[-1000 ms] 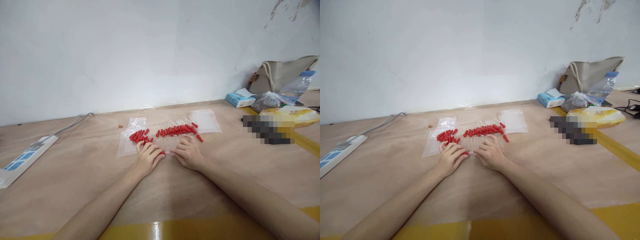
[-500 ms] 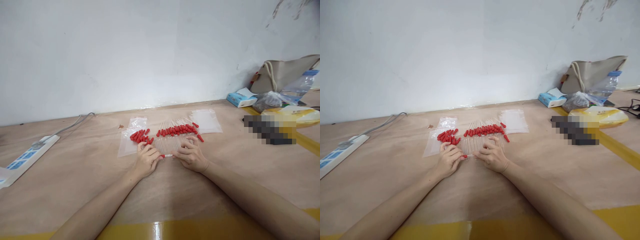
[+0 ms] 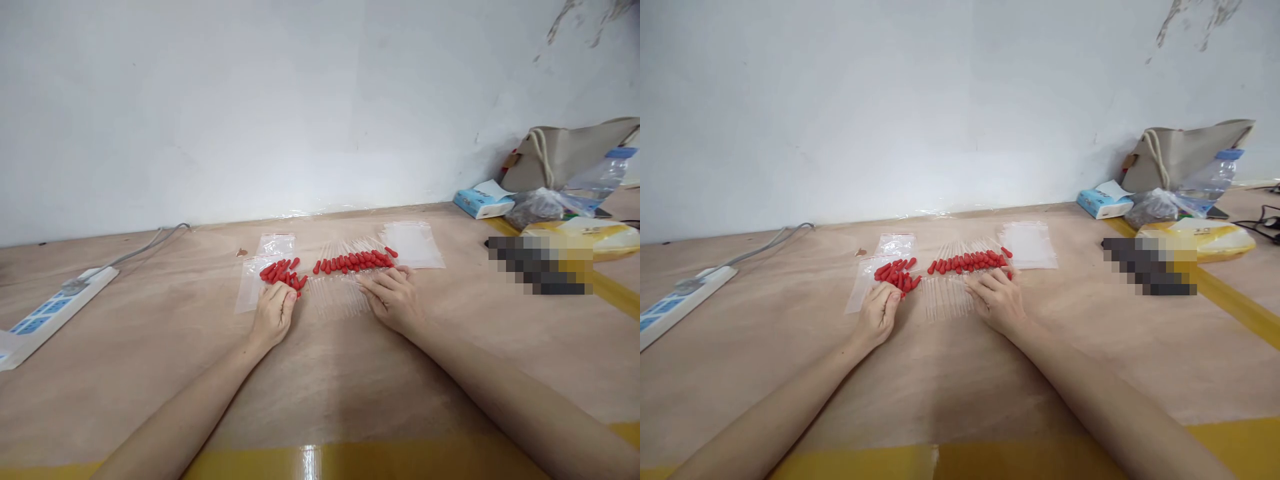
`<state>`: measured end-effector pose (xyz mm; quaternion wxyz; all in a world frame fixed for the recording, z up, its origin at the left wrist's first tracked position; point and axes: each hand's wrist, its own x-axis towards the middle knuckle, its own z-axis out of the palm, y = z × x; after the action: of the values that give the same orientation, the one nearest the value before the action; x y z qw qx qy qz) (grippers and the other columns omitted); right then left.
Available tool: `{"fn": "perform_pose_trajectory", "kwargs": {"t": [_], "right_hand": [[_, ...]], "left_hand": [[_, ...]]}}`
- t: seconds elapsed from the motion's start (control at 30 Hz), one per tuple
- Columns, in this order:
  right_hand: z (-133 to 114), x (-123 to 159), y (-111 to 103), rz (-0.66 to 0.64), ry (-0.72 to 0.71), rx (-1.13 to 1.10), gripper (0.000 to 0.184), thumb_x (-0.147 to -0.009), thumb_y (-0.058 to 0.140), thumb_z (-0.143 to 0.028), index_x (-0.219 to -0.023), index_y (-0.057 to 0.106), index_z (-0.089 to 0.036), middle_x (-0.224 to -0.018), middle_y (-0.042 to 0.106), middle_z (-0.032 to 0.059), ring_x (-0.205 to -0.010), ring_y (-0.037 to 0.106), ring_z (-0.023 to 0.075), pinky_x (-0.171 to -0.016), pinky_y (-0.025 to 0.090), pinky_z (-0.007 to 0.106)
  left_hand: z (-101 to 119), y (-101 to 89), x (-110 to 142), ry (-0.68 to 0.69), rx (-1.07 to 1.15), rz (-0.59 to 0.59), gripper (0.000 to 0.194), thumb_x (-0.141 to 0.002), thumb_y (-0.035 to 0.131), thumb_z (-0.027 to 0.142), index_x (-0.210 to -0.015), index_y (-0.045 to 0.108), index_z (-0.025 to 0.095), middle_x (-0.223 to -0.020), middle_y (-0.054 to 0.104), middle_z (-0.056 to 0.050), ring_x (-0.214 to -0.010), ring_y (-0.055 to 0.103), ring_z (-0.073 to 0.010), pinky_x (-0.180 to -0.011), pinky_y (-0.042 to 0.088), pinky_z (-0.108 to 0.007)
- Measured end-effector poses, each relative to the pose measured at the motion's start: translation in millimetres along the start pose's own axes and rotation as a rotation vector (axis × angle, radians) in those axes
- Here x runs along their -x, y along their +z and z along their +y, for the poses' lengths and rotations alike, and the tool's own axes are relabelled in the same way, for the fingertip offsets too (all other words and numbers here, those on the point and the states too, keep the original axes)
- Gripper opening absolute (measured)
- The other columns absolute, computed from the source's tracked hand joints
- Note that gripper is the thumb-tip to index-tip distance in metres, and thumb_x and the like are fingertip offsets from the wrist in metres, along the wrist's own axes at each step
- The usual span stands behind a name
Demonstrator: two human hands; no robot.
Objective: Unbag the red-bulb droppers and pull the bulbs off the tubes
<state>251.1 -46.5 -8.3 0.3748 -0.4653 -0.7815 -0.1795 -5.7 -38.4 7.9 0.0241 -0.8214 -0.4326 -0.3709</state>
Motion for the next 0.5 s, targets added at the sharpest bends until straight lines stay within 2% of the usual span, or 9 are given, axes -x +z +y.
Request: {"fn": "perform_pose_trajectory", "kwargs": {"t": [0.07, 0.13, 0.3, 0.37, 0.5], "right_hand": [[-3.9, -3.7, 3.3, -0.049, 0.035, -0.005, 0.027, -0.084, 0.045, -0.021, -0.107, 0.059, -0.024, -0.08, 0.064, 0.001, -0.078, 0.051, 0.0138, -0.086, 0.025, 0.035], [-9.8, -6.7, 7.5, -0.093, 0.045, -0.016, 0.029, -0.084, 0.042, -0.018, -0.109, 0.057, -0.021, -0.083, 0.065, 0.0023, -0.079, 0.052, 0.0146, -0.086, 0.024, 0.035], [-17.2, -10.1, 16.4, -0.098, 0.066, -0.028, 0.019, -0.081, 0.042, -0.017, -0.089, 0.059, -0.018, -0.073, 0.065, 0.0009, -0.074, 0.054, 0.014, -0.084, 0.023, 0.034], [-17.7, -11.1, 17.7, -0.083, 0.042, -0.024, 0.017, -0.081, 0.043, -0.018, -0.08, 0.059, -0.018, -0.07, 0.065, 0.0002, -0.072, 0.054, 0.0135, -0.084, 0.023, 0.034], [-21.2, -12.7, 17.5, -0.07, 0.02, -0.072, 0.016, -0.082, 0.045, -0.021, -0.073, 0.059, -0.019, -0.066, 0.064, -0.001, -0.068, 0.052, 0.0122, -0.084, 0.023, 0.033]], "left_hand": [[-1.3, 0.1, -3.4, -0.019, 0.065, 0.059, 0.02, -0.088, 0.037, 0.023, -0.087, 0.056, 0.018, -0.082, 0.054, -0.004, -0.079, 0.052, -0.0147, -0.073, 0.042, -0.03], [-1.4, -0.2, -7.7, -0.034, 0.087, 0.14, 0.019, -0.086, 0.041, 0.024, -0.097, 0.057, 0.02, -0.091, 0.053, -0.006, -0.087, 0.052, -0.0157, -0.078, 0.044, -0.03], [-15.7, -7.3, -20.8, -0.13, 0.029, 0.276, 0.028, -0.085, 0.041, 0.022, -0.108, 0.057, 0.02, -0.099, 0.05, -0.008, -0.095, 0.051, -0.0177, -0.085, 0.044, -0.034], [-25.8, -11.9, -27.6, -0.176, 0.015, 0.259, 0.03, -0.084, 0.04, 0.023, -0.109, 0.057, 0.019, -0.097, 0.051, -0.007, -0.095, 0.052, -0.0176, -0.084, 0.045, -0.033], [-40.8, -18.9, -44.4, -0.287, 0.027, 0.105, 0.032, -0.081, 0.044, 0.028, -0.112, 0.052, 0.021, -0.095, 0.057, -0.004, -0.081, 0.057, -0.0145, -0.076, 0.047, -0.03]]}}
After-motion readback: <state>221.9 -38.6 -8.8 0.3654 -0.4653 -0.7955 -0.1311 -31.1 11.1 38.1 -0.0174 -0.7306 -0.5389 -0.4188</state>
